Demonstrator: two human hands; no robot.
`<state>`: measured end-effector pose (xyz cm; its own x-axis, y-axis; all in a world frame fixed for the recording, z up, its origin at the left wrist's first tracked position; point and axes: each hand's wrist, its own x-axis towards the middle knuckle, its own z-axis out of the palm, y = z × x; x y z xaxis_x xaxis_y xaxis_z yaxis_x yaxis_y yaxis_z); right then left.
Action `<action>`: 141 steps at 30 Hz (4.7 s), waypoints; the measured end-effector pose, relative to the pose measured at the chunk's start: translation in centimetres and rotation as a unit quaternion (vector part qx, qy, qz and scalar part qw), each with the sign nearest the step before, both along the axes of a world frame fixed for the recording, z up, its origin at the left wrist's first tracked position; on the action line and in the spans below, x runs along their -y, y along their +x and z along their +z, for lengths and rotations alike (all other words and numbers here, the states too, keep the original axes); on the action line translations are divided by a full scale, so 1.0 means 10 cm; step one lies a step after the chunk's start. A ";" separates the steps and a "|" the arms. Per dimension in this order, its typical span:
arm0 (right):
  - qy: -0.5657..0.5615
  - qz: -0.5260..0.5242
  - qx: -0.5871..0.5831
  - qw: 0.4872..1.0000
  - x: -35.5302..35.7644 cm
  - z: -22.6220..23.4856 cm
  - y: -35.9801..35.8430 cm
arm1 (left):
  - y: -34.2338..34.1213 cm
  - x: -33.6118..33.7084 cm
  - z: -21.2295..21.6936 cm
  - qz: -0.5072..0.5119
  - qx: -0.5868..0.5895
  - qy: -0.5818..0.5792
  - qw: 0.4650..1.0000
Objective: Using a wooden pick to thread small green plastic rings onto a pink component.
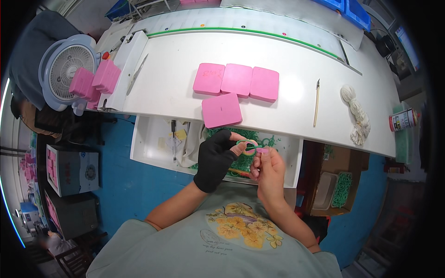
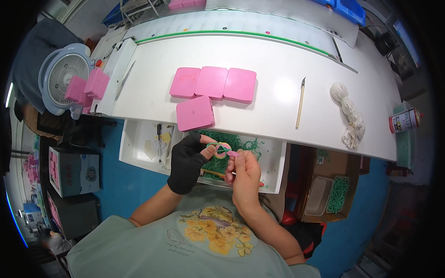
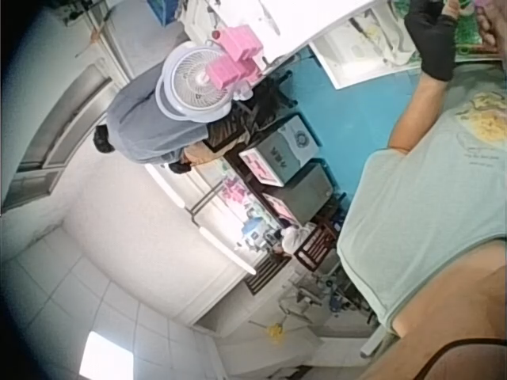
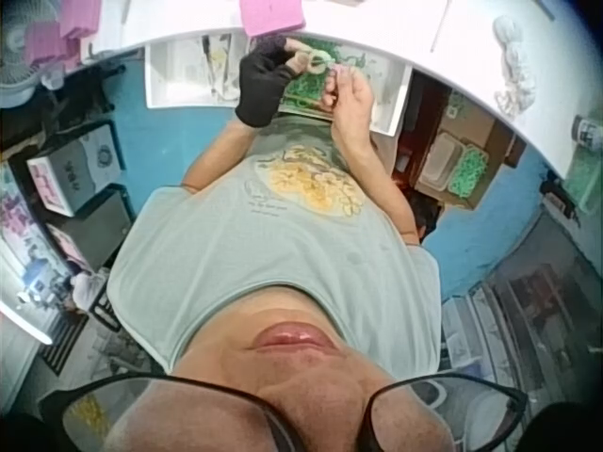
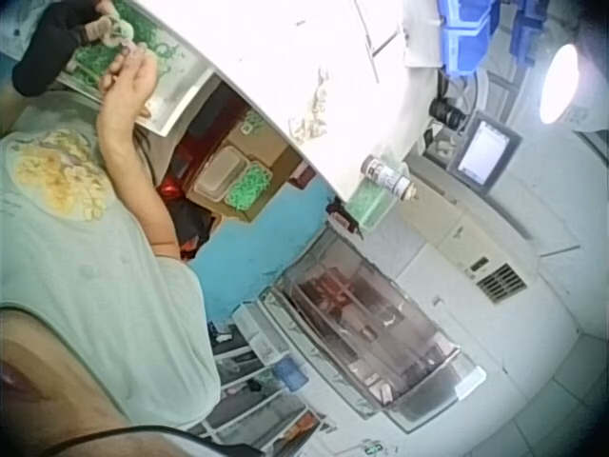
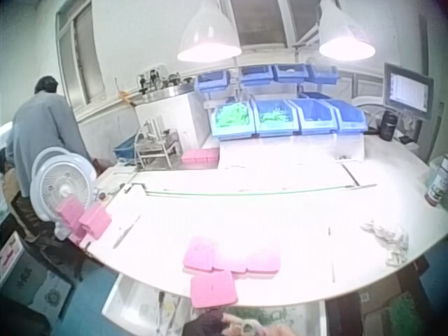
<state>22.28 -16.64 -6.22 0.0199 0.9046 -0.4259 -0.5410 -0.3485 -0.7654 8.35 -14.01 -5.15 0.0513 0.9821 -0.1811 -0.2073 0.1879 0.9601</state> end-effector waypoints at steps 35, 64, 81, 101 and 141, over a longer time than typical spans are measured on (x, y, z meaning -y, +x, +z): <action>0.315 0.079 0.545 0.773 -0.25 0.53 0.53 | -0.11 0.00 0.08 -0.017 -0.216 0.198 0.956; 0.335 0.099 0.459 0.817 -0.16 0.12 0.31 | -0.08 0.02 0.02 -0.087 -0.233 0.220 0.943; 0.355 0.034 0.626 0.693 -0.55 0.66 1.01 | -0.11 0.05 0.05 -0.078 -0.225 0.189 0.953; 0.385 0.020 0.637 0.668 -0.91 0.94 1.36 | 0.01 0.00 -0.09 -0.041 -0.214 0.219 0.951; 0.394 0.052 0.485 0.779 -0.22 0.65 0.43 | 0.02 0.02 -0.09 -0.039 -0.285 0.286 0.914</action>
<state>26.59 -14.41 0.28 -0.1041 0.8961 0.4315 0.4251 0.4323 -0.7952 8.55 -14.20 -6.05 0.1831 0.9215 0.3425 0.3499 -0.3866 0.8533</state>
